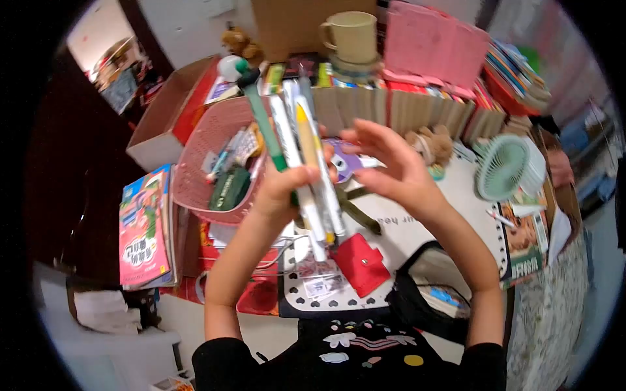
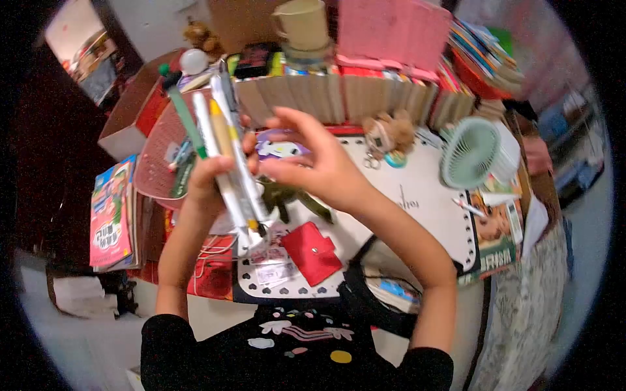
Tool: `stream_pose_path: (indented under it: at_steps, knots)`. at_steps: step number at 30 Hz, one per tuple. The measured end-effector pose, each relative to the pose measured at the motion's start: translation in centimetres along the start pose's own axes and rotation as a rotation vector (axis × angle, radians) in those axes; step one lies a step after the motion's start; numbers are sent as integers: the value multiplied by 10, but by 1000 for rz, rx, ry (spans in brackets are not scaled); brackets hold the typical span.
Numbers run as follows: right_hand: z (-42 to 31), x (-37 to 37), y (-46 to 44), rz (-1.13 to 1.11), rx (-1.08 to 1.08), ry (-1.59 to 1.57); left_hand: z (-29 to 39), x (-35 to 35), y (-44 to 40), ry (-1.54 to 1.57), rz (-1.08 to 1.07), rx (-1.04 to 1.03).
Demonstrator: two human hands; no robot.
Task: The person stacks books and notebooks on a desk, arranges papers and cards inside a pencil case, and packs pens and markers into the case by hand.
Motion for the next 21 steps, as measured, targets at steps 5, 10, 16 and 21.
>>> stream_pose_path:
  at_steps: [5, 10, 16, 21]
  knots:
    - [17, 18, 24, 25, -13, 329, -77, -19, -39, -249, 158, -83]
    - [30, 68, 68, 214, -32, 486, -155, -26, -88, -415, -25, -70]
    - [87, 106, 116, 395, -136, 569, -213, -22, -106, -551, -68, -120]
    - [67, 104, 107, 231, -153, 503, -222, -5, -112, -535, -59, 60]
Point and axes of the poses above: each hand's wrist, its own y-axis away from the middle knuckle, its own x-axis out of the back of the hand, z = x × y, the point moved 6 cm from there along -y, towards the middle knuckle, and after that the axes turned 15 degrees about x, right-handed, at the moved point
